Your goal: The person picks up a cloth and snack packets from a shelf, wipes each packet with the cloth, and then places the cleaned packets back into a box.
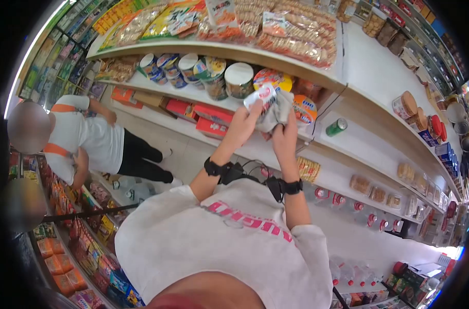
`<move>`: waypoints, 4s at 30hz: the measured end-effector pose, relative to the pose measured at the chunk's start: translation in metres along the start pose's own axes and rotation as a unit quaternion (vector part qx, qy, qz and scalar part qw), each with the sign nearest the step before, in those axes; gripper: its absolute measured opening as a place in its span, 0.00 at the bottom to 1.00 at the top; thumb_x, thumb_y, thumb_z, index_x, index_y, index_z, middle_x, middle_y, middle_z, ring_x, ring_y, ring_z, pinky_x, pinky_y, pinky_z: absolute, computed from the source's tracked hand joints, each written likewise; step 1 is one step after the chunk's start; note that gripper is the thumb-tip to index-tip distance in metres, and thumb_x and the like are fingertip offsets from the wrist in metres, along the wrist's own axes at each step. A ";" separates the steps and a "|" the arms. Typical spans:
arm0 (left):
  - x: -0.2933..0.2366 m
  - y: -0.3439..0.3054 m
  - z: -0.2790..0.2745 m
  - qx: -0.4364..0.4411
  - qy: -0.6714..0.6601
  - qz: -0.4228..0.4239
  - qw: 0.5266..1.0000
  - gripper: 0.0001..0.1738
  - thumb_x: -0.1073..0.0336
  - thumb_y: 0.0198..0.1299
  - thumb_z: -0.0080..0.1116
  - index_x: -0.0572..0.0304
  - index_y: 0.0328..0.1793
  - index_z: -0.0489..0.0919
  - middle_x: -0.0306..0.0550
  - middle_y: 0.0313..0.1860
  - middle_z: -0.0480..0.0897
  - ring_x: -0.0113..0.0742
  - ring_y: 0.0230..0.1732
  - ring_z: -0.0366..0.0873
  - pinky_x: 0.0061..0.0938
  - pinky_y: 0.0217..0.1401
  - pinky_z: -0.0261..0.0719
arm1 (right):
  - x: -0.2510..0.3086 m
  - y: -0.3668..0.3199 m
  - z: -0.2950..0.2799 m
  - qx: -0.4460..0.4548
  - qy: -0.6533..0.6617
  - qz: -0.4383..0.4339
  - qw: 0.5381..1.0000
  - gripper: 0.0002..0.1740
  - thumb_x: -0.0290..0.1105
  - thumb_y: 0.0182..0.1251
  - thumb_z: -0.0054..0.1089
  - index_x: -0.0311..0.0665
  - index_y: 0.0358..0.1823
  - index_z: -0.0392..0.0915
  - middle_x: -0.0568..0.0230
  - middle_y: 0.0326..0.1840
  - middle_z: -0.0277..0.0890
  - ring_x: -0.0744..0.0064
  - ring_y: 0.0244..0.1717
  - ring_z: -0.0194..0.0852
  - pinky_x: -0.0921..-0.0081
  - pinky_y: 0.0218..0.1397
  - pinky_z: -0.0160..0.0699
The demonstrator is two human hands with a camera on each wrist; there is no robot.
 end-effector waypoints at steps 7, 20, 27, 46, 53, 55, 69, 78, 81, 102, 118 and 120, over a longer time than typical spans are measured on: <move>-0.046 -0.006 0.033 -0.029 0.058 0.158 0.985 0.15 0.63 0.71 0.69 0.68 0.51 0.78 0.39 0.40 0.78 0.21 0.40 0.73 0.24 0.41 0.74 | 0.020 -0.022 -0.021 0.051 0.250 0.178 0.950 0.20 0.32 0.75 0.69 0.32 0.63 0.77 0.68 0.54 0.84 0.80 0.54 0.80 0.76 0.57 0.80; -0.011 0.029 0.045 0.100 -0.037 0.110 0.988 0.27 0.61 0.78 0.58 0.66 0.77 0.70 0.51 0.66 0.80 0.34 0.65 0.78 0.26 0.65 0.77 | 0.058 0.012 -0.005 0.041 -0.129 -0.089 0.987 0.33 0.15 0.57 0.57 0.28 0.69 0.72 0.44 0.77 0.70 0.50 0.76 0.69 0.61 0.78 0.67; -0.026 0.073 -0.031 0.085 -0.017 0.187 0.979 0.26 0.48 0.85 0.41 0.68 0.64 0.73 0.50 0.52 0.79 0.35 0.51 0.75 0.29 0.56 0.74 | 0.109 0.060 0.082 0.136 -0.185 -0.186 0.955 0.43 0.16 0.53 0.57 0.25 0.77 0.63 0.47 0.87 0.56 0.42 0.87 0.49 0.51 0.88 0.51; -0.060 0.170 -0.295 -0.198 -0.099 0.108 0.969 0.16 0.59 0.76 0.63 0.68 0.51 0.84 0.38 0.40 0.86 0.21 0.41 0.78 0.19 0.45 0.75 | 0.051 0.187 0.287 0.312 -0.052 0.003 0.949 0.15 0.27 0.71 0.64 0.32 0.57 0.81 0.56 0.46 0.87 0.70 0.46 0.82 0.71 0.55 0.79; -0.027 0.191 -0.326 -0.127 -0.105 0.055 0.985 0.11 0.68 0.73 0.66 0.67 0.55 0.85 0.39 0.45 0.88 0.22 0.45 0.83 0.19 0.49 0.79 | 0.050 0.236 0.337 0.154 0.126 0.010 0.980 0.14 0.30 0.75 0.64 0.29 0.55 0.81 0.63 0.49 0.86 0.76 0.50 0.81 0.71 0.57 0.80; -0.034 0.194 -0.340 -0.181 -0.099 0.037 0.978 0.09 0.68 0.73 0.66 0.66 0.52 0.86 0.37 0.43 0.88 0.20 0.43 0.82 0.18 0.47 0.78 | 0.043 0.230 0.346 0.190 0.096 0.020 0.977 0.15 0.32 0.75 0.65 0.29 0.55 0.81 0.59 0.49 0.87 0.72 0.50 0.83 0.70 0.56 0.80; -0.098 0.212 -0.300 -0.151 0.117 0.345 0.919 0.13 0.73 0.71 0.61 0.65 0.59 0.86 0.50 0.57 0.85 0.39 0.60 0.82 0.31 0.63 0.79 | 0.055 0.236 0.319 0.061 0.195 0.082 0.975 0.23 0.45 0.86 0.53 0.31 0.64 0.78 0.62 0.59 0.82 0.75 0.60 0.76 0.73 0.65 0.74; -0.085 0.216 -0.320 -0.078 0.112 0.285 0.949 0.24 0.73 0.66 0.66 0.60 0.69 0.85 0.59 0.73 0.77 0.47 0.70 0.78 0.34 0.70 0.75 | 0.033 0.271 0.355 0.221 0.099 0.051 0.969 0.23 0.42 0.82 0.61 0.26 0.61 0.80 0.57 0.51 0.88 0.77 0.50 0.81 0.70 0.56 0.80; -0.066 0.231 -0.337 -0.092 0.100 0.248 0.959 0.25 0.76 0.67 0.69 0.69 0.71 0.81 0.47 0.60 0.84 0.29 0.60 0.80 0.25 0.64 0.78 | 0.048 0.297 0.363 0.180 0.089 -0.023 0.979 0.21 0.41 0.79 0.63 0.25 0.53 0.83 0.57 0.42 0.89 0.76 0.41 0.81 0.69 0.47 0.82; -0.076 0.318 -0.315 -0.194 0.190 0.298 0.915 0.15 0.68 0.72 0.62 0.71 0.59 0.81 0.60 0.62 0.80 0.58 0.66 0.77 0.45 0.72 0.73 | 0.093 0.293 0.205 -0.121 0.023 -0.072 0.990 0.13 0.28 0.72 0.65 0.27 0.52 0.80 0.53 0.45 0.85 0.67 0.44 0.84 0.69 0.49 0.81; -0.127 0.308 -0.222 -0.097 0.211 0.380 0.895 0.29 0.71 0.63 0.68 0.62 0.72 0.78 0.60 0.82 0.64 0.59 0.83 0.62 0.45 0.81 0.64 | 0.115 0.328 0.231 0.022 -0.233 -0.191 0.953 0.23 0.20 0.57 0.63 0.28 0.57 0.80 0.48 0.76 0.68 0.40 0.74 0.68 0.52 0.82 0.62; -0.125 0.304 -0.221 -0.090 0.230 0.395 0.885 0.29 0.72 0.61 0.68 0.63 0.71 0.79 0.60 0.83 0.64 0.58 0.83 0.62 0.46 0.81 0.64 | 0.098 0.331 0.227 0.039 -0.257 -0.181 0.949 0.23 0.19 0.59 0.59 0.29 0.59 0.80 0.48 0.75 0.69 0.45 0.71 0.73 0.53 0.81 0.63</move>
Point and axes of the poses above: each hand's wrist, its own y-axis towards the middle knuckle, its own z-axis out of the palm, x = y × z, the point moved 8 cm from there along y, towards the middle knuckle
